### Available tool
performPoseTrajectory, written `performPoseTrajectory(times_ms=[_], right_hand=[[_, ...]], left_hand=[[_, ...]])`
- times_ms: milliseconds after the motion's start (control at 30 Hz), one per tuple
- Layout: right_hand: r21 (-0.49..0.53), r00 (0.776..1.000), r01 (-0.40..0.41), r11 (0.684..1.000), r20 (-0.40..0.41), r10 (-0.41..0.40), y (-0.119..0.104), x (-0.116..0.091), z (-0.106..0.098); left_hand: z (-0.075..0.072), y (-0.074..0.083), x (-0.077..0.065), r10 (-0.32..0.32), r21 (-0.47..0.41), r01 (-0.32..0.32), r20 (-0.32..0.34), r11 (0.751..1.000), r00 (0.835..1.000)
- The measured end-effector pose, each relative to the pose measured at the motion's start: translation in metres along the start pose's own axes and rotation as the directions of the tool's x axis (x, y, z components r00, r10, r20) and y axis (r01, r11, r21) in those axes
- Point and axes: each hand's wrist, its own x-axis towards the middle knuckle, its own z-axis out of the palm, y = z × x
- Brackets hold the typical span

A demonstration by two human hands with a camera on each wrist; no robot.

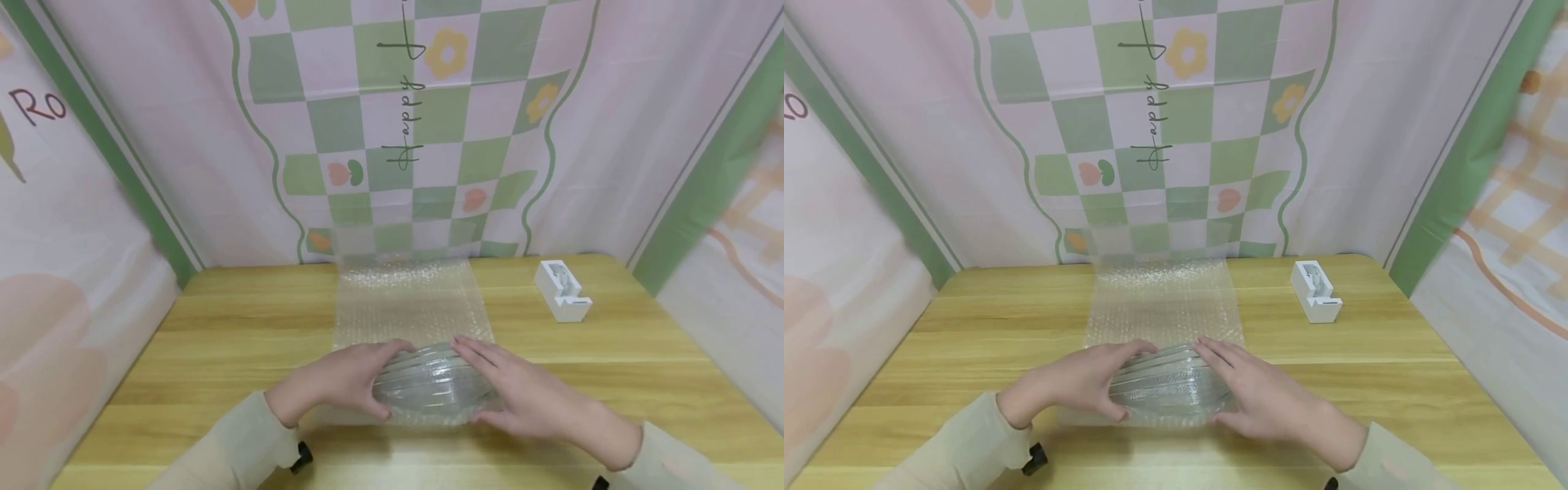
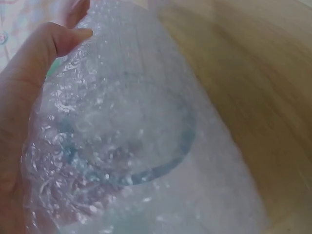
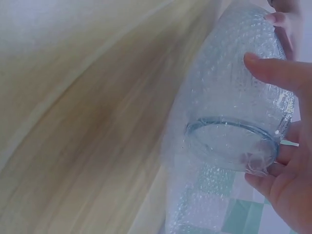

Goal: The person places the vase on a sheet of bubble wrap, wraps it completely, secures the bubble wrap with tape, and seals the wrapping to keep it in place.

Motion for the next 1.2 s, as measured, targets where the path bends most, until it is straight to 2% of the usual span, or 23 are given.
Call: performPoseTrajectory(times_ms=[333, 533, 733, 1100, 1200], right_hand=[[0.083, 0.996, -0.068, 0.994, 0.067, 0.062, -0.002, 0.005, -0.003], [0.106, 0.997, -0.067, 0.992, 0.037, 0.064, -0.002, 0.011, 0.000], [0.075, 0.997, -0.069, 0.995, 0.035, 0.066, -0.002, 0.008, 0.001], [0.088, 0.998, -0.054, 0.995, -0.013, 0.055, -0.001, 0.007, 0.001], [0.098, 0.999, -0.052, 0.994, -0.006, 0.052, 0.000, 0.008, 0.000]], left_hand=[[-0.003, -0.003, 0.002, -0.016, -0.022, 0.017, 0.041, 1.000, 0.999], [-0.003, -0.006, 0.002, -0.026, -0.067, 0.030, 0.050, 0.997, 0.998], [-0.004, -0.007, 0.000, -0.022, -0.106, 0.028, 0.057, 0.994, 0.998], [-0.004, -0.009, -0.001, -0.020, -0.106, 0.026, 0.057, 0.994, 0.998], [-0.003, -0.010, -0.001, -0.022, -0.104, 0.028, 0.061, 0.994, 0.998]])
